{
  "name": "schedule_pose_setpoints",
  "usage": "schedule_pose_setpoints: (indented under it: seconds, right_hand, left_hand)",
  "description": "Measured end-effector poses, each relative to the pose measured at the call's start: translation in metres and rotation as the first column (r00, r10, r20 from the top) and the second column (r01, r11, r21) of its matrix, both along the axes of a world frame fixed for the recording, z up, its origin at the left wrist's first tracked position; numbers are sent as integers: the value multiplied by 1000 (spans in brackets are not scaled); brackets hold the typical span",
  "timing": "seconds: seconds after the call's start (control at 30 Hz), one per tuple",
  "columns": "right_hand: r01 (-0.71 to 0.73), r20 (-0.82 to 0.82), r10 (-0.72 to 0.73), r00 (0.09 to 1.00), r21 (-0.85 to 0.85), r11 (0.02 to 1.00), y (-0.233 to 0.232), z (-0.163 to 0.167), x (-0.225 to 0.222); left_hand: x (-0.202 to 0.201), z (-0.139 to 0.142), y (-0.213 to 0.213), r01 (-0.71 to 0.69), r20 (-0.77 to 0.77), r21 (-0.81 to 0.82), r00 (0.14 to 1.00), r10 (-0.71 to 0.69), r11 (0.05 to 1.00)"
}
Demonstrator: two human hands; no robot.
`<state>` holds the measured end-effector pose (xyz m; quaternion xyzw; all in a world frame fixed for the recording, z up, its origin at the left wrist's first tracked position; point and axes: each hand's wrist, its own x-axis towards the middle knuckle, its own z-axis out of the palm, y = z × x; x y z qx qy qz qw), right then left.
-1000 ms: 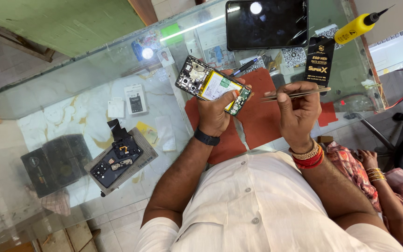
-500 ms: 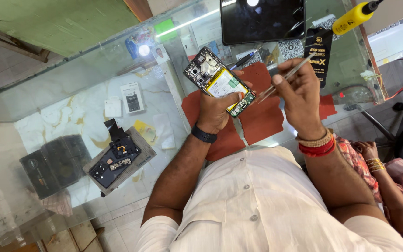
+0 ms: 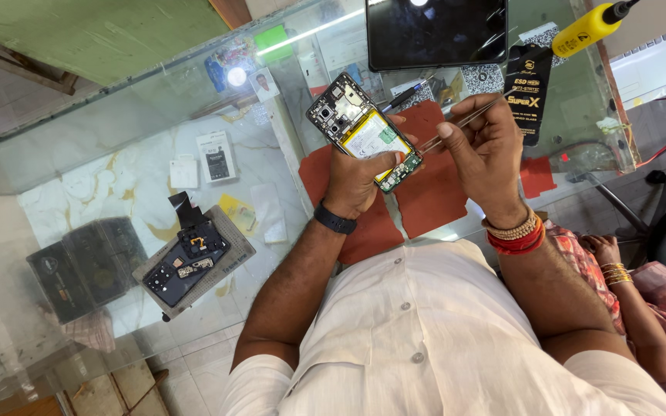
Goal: The person uses tweezers to remove a small circuit board from the interior of a disassembled smartphone. They then place the board on the work surface and continue to adjust internal components with the tweezers.
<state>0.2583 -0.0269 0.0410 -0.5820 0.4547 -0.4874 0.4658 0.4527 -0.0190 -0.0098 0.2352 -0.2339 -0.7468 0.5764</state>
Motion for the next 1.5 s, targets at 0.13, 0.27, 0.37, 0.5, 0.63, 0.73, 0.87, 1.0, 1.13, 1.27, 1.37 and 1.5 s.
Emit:
schedule_pose_setpoints:
  seconds: [0.13, 0.27, 0.37, 0.5, 0.63, 0.73, 0.87, 1.0, 1.13, 1.27, 1.37, 1.5]
  right_hand:
    - [-3, -4, 3, 1000, -20, 1000, 0, 0, 2]
    - [-6, -70, 0, 998, -92, 996, 2, 1, 3]
    - [-14, -131, -11, 991, -190, 982, 4, 1, 4]
    - [0, -181, -40, 983, -220, 976, 8, -2, 5]
    - [15, -211, -68, 975, -244, 970, 11, -4, 7]
    - [12, -189, -60, 980, -245, 969, 12, 0, 8]
    - [23, -300, -96, 949, -237, 971, 11, 10, 11]
    - [33, -302, -61, 951, -98, 995, 6, 17, 10]
    - [11, -270, -25, 963, -56, 998, 5, 13, 7]
    - [20, -235, -8, 972, 50, 999, 4, 5, 3]
    - [-2, -138, 23, 990, 149, 989, -2, 1, -2]
    - [-5, -115, 32, 993, 231, 973, -5, 1, -7]
  left_hand:
    - [0, -1, 0, -10, -4, 6, 1000, 10, 1000]
    - [0, -2, -1, -6, -1, 7, 1000, 6, 1000]
    - [-1, -3, -1, -13, -10, 5, 1000, 13, 1000]
    - [0, -2, -1, -13, -19, 15, 1000, 14, 1000]
    - [-2, -1, 0, -37, -47, 46, 998, 39, 998]
    - [-2, 1, 0, -23, -22, 38, 999, 24, 999]
    - [-1, 1, 0, 5, 6, 34, 1000, -5, 999]
    - [-1, -1, 0, 15, 36, 46, 999, -16, 999]
    - [-3, -2, 0, 5, 38, 46, 999, -7, 999]
    - [-2, -2, -1, 35, 47, 90, 998, -39, 995]
    - [-2, -1, -1, 48, 56, 90, 997, -53, 995]
    - [-2, 0, -1, 70, 48, 89, 996, -74, 994]
